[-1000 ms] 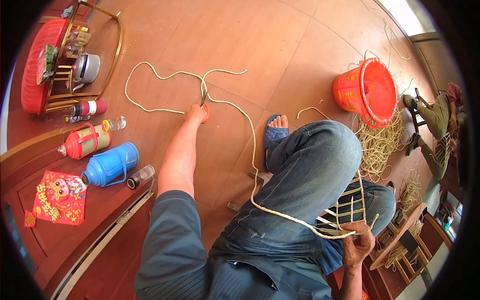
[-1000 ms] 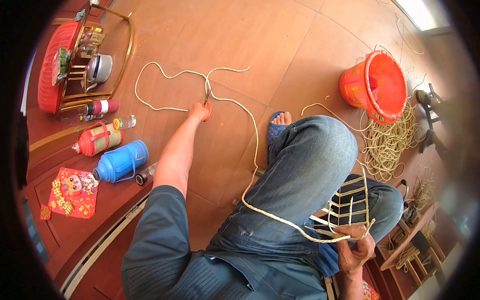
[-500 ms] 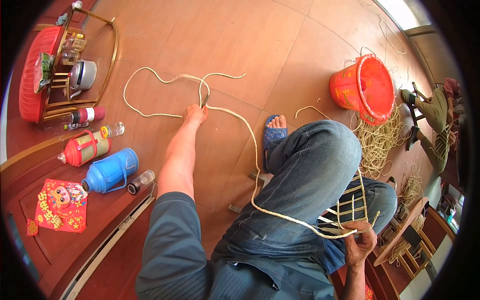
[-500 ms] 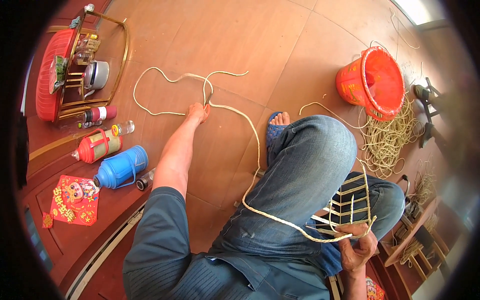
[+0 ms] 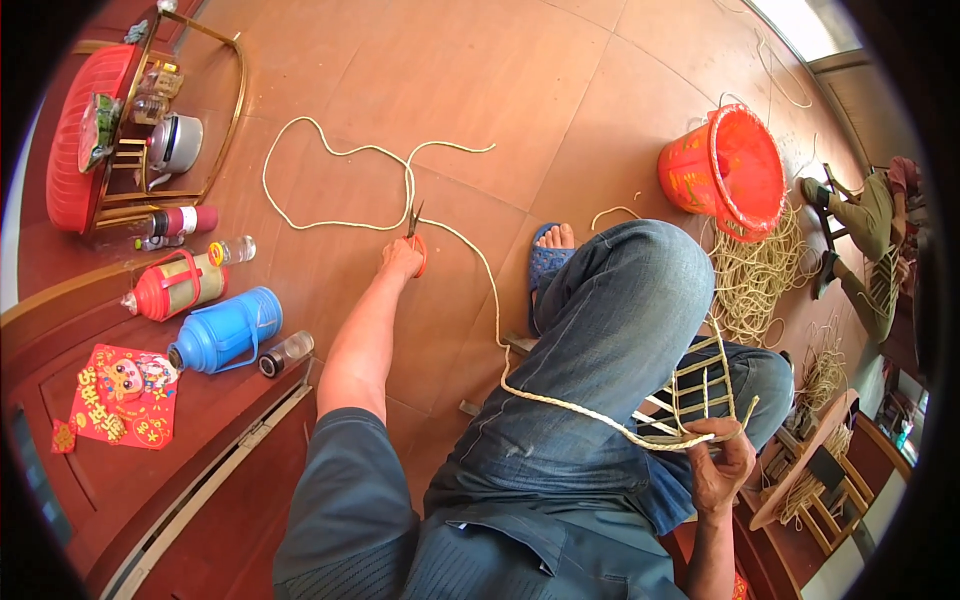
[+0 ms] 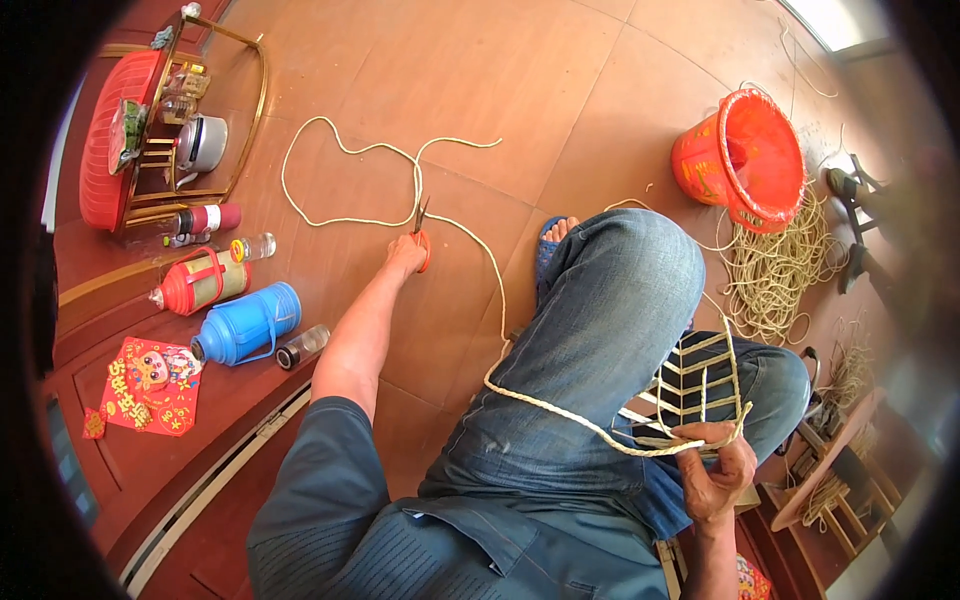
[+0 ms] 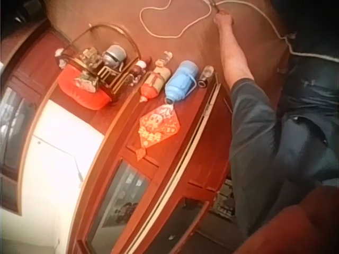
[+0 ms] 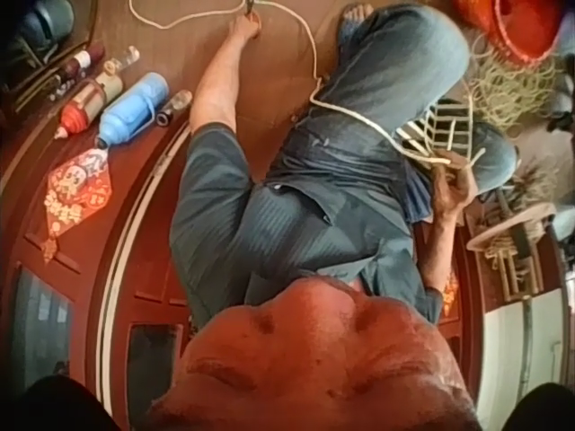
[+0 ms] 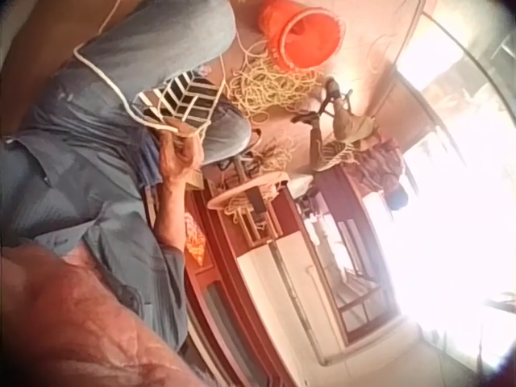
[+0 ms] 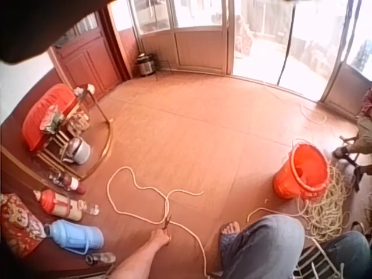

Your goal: Weaving a small basket-like structure using straw or twine.

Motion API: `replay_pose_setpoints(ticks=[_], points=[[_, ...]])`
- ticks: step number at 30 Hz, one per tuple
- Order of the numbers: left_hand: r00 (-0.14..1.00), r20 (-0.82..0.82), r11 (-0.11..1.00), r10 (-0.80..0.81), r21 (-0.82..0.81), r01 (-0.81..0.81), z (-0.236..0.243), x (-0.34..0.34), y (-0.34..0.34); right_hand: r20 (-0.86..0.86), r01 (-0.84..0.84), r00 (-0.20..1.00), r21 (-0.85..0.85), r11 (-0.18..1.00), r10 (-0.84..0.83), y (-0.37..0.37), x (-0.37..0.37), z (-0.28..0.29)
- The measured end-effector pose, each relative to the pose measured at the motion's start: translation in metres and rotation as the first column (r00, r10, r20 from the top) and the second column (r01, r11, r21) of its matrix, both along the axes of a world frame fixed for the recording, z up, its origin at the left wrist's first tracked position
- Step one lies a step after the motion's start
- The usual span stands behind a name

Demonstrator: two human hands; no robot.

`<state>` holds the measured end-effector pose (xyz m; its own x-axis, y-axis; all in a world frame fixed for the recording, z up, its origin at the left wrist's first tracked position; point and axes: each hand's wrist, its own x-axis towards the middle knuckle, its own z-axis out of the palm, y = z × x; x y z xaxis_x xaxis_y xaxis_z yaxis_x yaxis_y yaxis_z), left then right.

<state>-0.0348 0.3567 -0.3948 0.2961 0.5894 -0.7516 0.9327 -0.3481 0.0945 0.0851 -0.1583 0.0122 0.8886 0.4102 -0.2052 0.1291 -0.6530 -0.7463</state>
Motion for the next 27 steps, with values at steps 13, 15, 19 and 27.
replay_pose_setpoints(ticks=[13, 15, 19, 27], points=[[0.958, -0.192, 0.965, -0.212, 0.115, 0.237, 0.012, 0.027, 0.045, 0.001, -0.023, 1.000, -0.015, 1.000, 0.024, 0.007, 0.002, 0.004], [0.948, -0.198, 0.954, -0.249, 0.121, 0.276, 0.011, 0.028, 0.046, -0.011, -0.024, 1.000, -0.002, 1.000, 0.024, 0.009, 0.004, 0.004], [0.948, -0.168, 0.946, -0.269, 0.140, 0.293, 0.007, 0.033, 0.049, -0.009, -0.054, 0.999, -0.015, 0.998, 0.053, 0.009, 0.005, 0.004], [0.960, -0.138, 0.947, -0.242, 0.184, 0.265, 0.006, 0.047, 0.057, -0.009, -0.046, 0.999, -0.038, 0.998, 0.046, 0.009, 0.004, 0.005]])
